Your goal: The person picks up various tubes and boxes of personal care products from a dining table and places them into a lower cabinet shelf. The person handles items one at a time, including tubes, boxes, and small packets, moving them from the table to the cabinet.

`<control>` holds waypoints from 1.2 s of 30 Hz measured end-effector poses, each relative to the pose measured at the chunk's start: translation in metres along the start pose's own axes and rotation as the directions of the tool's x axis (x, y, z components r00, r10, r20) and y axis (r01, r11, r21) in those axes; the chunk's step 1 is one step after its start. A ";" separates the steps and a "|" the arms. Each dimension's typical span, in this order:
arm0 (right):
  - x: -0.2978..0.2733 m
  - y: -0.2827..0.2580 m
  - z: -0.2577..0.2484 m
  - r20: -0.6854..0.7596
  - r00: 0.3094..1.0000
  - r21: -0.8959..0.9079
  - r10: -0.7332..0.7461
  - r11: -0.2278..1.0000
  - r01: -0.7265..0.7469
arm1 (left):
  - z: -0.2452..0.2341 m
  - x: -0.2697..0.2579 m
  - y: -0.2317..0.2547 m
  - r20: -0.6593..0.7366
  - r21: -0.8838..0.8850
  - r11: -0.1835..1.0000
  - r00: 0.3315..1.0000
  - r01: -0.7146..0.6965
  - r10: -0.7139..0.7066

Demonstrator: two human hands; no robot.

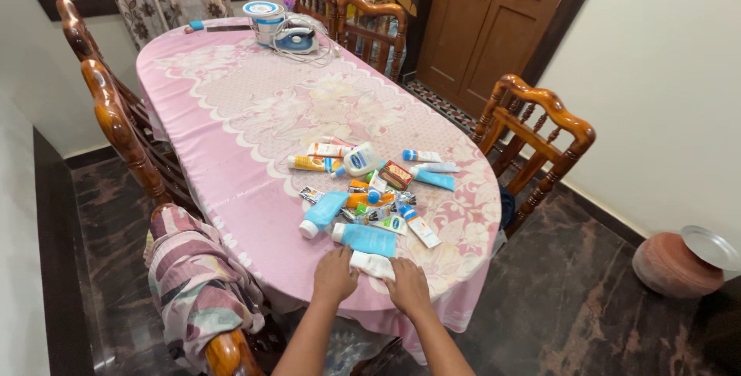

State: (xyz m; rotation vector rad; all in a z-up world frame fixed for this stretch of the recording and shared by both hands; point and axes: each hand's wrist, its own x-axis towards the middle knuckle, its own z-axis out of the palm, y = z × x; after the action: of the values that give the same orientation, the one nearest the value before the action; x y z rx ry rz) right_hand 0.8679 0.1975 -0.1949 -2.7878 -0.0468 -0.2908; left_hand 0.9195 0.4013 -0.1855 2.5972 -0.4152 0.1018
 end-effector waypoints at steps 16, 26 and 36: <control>0.022 0.023 0.019 -0.263 0.964 -0.076 -0.039 0.997 0.019 | 0.027 0.017 0.019 0.057 -0.028 0.997 0.996 -0.067 0.069; 0.015 0.052 0.098 -0.180 0.845 0.498 0.503 0.788 -0.363 | 0.080 0.029 0.029 0.087 -0.357 0.900 0.968 0.249 -0.234; -0.011 0.058 0.058 0.322 0.735 0.936 0.597 -0.084 -0.342 | 0.083 0.024 0.055 0.291 -0.551 0.727 0.911 0.409 -0.291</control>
State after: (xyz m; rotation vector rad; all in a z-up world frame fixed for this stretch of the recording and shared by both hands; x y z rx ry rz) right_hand 0.8720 0.1619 -0.2699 -1.1717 0.6105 -0.2062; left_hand 0.9249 0.3083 -0.2281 1.9958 0.0105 -0.3583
